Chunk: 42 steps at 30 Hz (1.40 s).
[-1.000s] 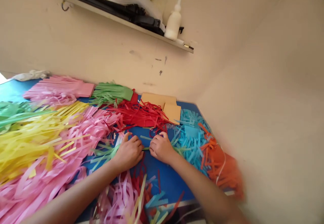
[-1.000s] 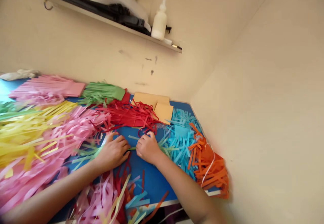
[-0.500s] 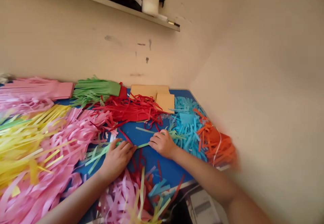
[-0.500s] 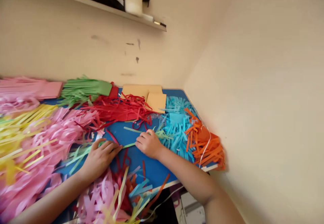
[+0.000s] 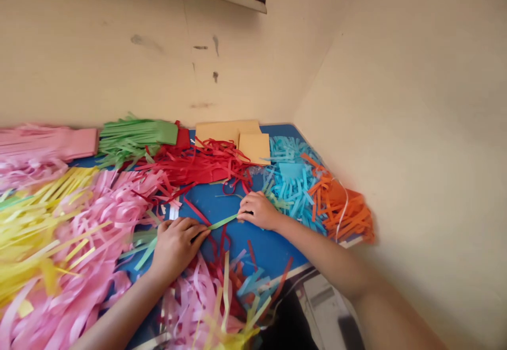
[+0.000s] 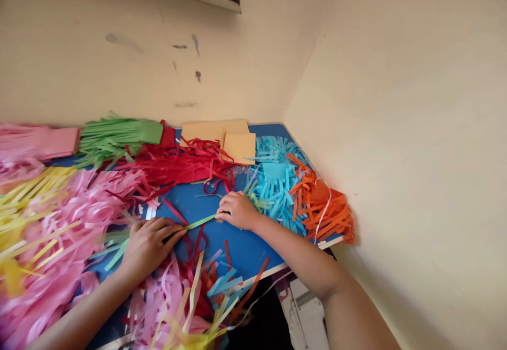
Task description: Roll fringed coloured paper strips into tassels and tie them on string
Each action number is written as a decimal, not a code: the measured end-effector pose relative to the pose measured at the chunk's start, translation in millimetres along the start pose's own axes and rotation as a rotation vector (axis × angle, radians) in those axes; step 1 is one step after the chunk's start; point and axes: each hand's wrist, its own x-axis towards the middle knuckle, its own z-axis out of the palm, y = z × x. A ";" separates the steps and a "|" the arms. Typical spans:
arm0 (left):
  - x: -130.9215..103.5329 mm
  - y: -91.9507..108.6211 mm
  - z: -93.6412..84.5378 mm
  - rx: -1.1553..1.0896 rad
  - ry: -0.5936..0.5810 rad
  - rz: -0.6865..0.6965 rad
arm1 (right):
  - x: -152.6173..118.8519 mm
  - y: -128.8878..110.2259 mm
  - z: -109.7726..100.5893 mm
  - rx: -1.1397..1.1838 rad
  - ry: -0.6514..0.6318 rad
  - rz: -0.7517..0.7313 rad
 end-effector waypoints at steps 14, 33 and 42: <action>21.9 14.6 -10.6 0.089 -0.140 0.000 | 32.2 -16.2 -17.7 -0.107 -0.219 0.143; 39.7 23.0 5.5 0.173 0.159 0.307 | 31.3 -28.6 -18.3 -0.352 -0.135 -0.177; 18.1 78.0 -105.4 -0.046 0.408 0.513 | 5.1 -102.2 -94.3 1.038 -0.372 0.132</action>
